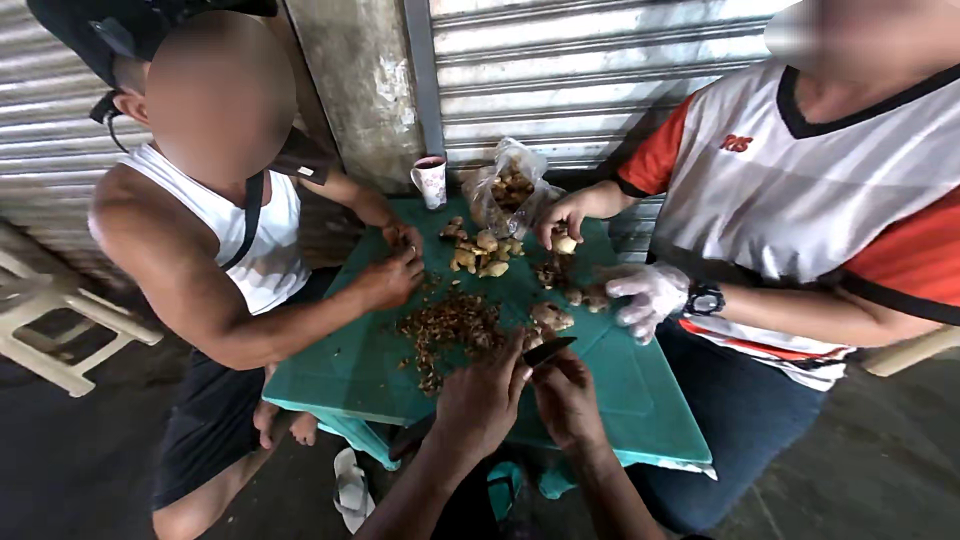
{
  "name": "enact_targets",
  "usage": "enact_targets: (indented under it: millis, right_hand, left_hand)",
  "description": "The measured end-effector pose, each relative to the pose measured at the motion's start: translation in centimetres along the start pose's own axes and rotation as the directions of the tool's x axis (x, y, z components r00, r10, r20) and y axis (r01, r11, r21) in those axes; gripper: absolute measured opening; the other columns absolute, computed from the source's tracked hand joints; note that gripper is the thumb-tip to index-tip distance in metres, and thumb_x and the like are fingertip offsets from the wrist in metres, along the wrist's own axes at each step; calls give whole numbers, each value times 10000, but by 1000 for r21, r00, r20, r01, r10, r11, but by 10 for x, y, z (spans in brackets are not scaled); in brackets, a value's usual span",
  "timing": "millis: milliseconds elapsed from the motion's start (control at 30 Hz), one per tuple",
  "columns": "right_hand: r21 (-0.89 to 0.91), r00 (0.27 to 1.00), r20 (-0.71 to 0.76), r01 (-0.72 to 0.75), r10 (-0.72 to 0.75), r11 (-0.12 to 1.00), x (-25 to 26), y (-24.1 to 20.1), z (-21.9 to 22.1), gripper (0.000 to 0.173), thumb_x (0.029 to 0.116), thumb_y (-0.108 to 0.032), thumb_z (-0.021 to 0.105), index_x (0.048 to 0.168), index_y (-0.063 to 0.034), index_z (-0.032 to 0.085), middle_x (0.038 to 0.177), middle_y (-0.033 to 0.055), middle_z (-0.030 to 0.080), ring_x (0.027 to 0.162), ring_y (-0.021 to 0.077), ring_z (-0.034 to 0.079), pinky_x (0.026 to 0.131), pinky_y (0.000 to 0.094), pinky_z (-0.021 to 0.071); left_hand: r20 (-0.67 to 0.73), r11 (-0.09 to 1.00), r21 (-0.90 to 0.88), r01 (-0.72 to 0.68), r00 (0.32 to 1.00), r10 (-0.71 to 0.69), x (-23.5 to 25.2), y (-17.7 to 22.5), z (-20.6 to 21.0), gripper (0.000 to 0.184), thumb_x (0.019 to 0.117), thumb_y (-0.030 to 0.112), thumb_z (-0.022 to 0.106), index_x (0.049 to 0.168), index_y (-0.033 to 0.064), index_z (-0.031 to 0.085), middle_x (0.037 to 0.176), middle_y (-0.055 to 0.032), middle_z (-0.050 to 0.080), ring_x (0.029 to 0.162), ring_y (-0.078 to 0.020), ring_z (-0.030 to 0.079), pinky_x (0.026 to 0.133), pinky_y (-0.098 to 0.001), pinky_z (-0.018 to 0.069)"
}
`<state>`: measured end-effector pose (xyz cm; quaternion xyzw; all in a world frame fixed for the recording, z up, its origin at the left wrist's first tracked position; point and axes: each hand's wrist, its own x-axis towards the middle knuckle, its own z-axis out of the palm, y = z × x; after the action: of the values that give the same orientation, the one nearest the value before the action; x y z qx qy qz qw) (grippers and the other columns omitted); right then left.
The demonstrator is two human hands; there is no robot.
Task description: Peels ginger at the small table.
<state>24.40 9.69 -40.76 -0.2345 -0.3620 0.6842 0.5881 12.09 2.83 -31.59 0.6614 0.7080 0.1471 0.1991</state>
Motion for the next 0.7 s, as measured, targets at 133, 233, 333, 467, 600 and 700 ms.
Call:
enact_targets:
  millis: [133,233,333,467,600,700]
  right_hand:
    - [-4,1000,29,2,-2,1000,0,1,-2,505,728,-25,699,1229,0,634,998,110,711,797,148,690,706,309,596]
    - [2,999,53,-4,3,1000,0,1,-4,523,730,-34,716,1248,-19,645,1051,118,708,823,141,686,708,299,591]
    - [34,999,35,0,-1,999,-1,0,-4,529,706,-24,730,1230,-33,660,1028,114,711,806,141,687,696,299,593]
    - [57,1000,14,-7,6,998,-3,-2,-2,533,704,-29,720,1232,-25,652,996,101,715,780,131,688,677,287,591]
    - [64,999,51,-8,5,998,-3,-1,-6,520,712,-22,710,1231,-29,672,1013,100,719,797,117,689,690,277,591]
    - [10,998,68,16,-16,1000,-3,-1,-5,469,741,-27,697,1209,-39,682,1028,83,724,832,111,692,713,275,592]
  left_hand:
    - [-43,1000,6,-26,999,27,2,-5,5,532,1109,407,368,1615,247,344,1112,-158,726,993,-366,708,854,-565,557]
    - [-32,1000,22,-13,999,14,5,-4,3,531,1111,408,359,1615,243,343,1135,-155,721,1005,-360,705,862,-555,555]
    - [-36,999,26,-29,999,30,4,-3,2,532,1109,417,362,1609,235,358,1121,-153,722,985,-355,708,837,-552,561]
    - [-10,999,28,-39,999,39,0,-1,0,556,1108,431,354,1622,222,325,1070,-156,724,975,-357,703,846,-553,552]
    - [2,999,39,-7,1000,7,1,5,-1,559,1106,447,358,1609,202,351,1043,-162,721,976,-361,700,847,-545,551]
    - [-74,996,80,25,997,-19,7,10,6,479,1099,436,399,1491,181,502,1002,-138,722,944,-342,710,801,-524,563]
